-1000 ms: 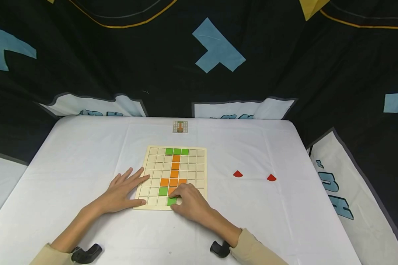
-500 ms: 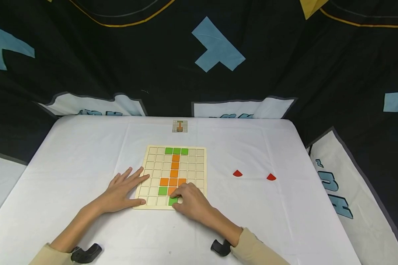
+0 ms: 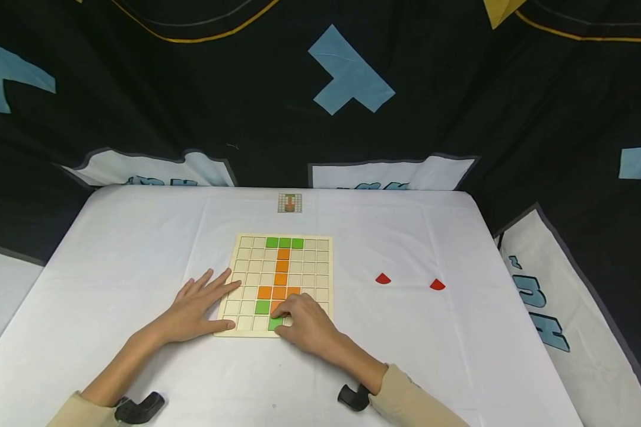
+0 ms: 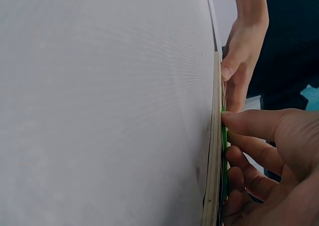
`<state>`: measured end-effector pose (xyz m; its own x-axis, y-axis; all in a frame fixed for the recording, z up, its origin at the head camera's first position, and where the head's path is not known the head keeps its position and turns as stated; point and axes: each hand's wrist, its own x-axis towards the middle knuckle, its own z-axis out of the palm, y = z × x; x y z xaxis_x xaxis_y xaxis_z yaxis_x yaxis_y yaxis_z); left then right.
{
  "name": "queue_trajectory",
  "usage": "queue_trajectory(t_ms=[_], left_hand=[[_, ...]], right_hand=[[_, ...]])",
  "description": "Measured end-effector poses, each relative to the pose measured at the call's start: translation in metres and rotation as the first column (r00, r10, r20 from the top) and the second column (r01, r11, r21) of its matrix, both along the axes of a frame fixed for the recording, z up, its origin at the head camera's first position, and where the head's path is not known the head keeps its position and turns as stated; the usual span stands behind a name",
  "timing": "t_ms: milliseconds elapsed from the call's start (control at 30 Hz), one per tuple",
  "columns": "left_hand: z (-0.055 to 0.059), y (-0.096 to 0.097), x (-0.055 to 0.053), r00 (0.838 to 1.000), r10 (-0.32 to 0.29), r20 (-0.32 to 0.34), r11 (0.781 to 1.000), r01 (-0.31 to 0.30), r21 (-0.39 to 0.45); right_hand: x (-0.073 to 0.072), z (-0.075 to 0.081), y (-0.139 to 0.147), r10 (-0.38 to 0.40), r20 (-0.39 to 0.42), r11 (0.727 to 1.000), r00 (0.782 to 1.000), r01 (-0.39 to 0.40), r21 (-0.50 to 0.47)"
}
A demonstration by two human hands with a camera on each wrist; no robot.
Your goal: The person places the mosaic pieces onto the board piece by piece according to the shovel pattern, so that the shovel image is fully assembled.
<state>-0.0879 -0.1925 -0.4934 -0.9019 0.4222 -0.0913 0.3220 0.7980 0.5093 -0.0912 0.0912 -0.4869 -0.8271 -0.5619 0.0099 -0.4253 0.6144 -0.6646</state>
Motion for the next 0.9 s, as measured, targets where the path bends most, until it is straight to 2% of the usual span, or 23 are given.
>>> queue_trajectory(t_ms=[400, 600, 767, 900], left_hand=[[0.001, 0.001, 0.000, 1.000, 0.002, 0.008, 1.000, -0.002, 0.007], [0.003, 0.001, 0.000, 1.000, 0.001, 0.012, 1.000, -0.001, 0.001], [0.004, 0.001, 0.000, 1.000, -0.001, 0.011, 1.000, 0.001, 0.004], [0.003, 0.001, 0.000, 1.000, 0.000, 0.012, 1.000, 0.000, 0.001]], right_hand=[[0.001, 0.001, 0.007, 0.019, -0.011, 1.000, 1.000, -0.019, 0.020], [-0.003, 0.003, 0.024, 0.035, 0.026, 0.999, 0.999, -0.034, -0.039], [-0.010, 0.007, 0.051, -0.044, 0.051, 0.992, 0.998, 0.050, -0.119], [-0.018, 0.009, 0.080, -0.131, 0.011, 0.980, 0.991, 0.132, -0.148]])
